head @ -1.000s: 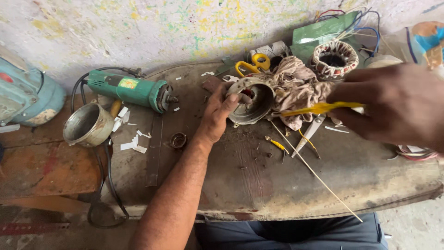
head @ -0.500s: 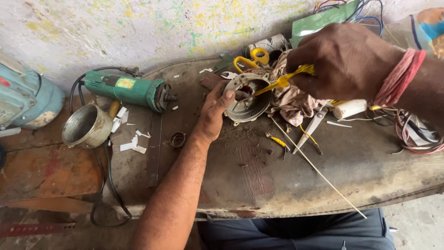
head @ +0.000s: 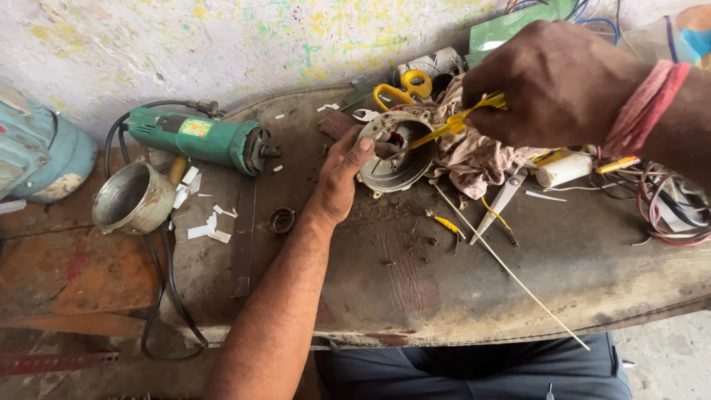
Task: The person uses a yellow-handled screwdriver to scrape and remove material from the inside of a cylindrical metal housing. They repeatedly scrape the interior surface and occasionally wipe the area with a cloth.
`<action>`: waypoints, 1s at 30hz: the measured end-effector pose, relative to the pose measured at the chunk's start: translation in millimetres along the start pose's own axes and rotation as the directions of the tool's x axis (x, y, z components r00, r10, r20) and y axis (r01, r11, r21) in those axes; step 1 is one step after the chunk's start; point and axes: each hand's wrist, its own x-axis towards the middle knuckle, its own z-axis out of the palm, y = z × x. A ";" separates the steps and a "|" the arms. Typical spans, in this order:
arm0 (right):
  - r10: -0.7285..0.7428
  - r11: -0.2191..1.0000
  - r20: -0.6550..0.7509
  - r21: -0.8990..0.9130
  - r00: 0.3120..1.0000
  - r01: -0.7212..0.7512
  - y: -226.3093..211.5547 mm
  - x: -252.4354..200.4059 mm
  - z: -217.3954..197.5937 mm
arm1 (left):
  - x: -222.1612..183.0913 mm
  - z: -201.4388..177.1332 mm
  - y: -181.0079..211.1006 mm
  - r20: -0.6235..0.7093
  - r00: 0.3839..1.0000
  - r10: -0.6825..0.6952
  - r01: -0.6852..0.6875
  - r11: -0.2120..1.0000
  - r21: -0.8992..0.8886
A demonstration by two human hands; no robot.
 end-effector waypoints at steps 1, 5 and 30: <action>0.043 0.999 0.008 -0.019 0.999 -0.043 -0.2 -0.1 0.1 | -0.5 -1.0 0.6 -0.002 1.000 0.001 -0.001 1.000 0.004; 0.020 1.000 -0.064 0.022 0.998 -0.019 1.4 -2.3 2.7 | 0.5 0.6 0.5 0.021 1.000 -0.003 0.003 1.000 -0.003; -0.014 0.999 -0.067 0.045 0.998 0.017 14.1 3.8 14.5 | 1.1 -1.1 -1.4 0.011 1.000 -0.005 0.004 1.000 0.027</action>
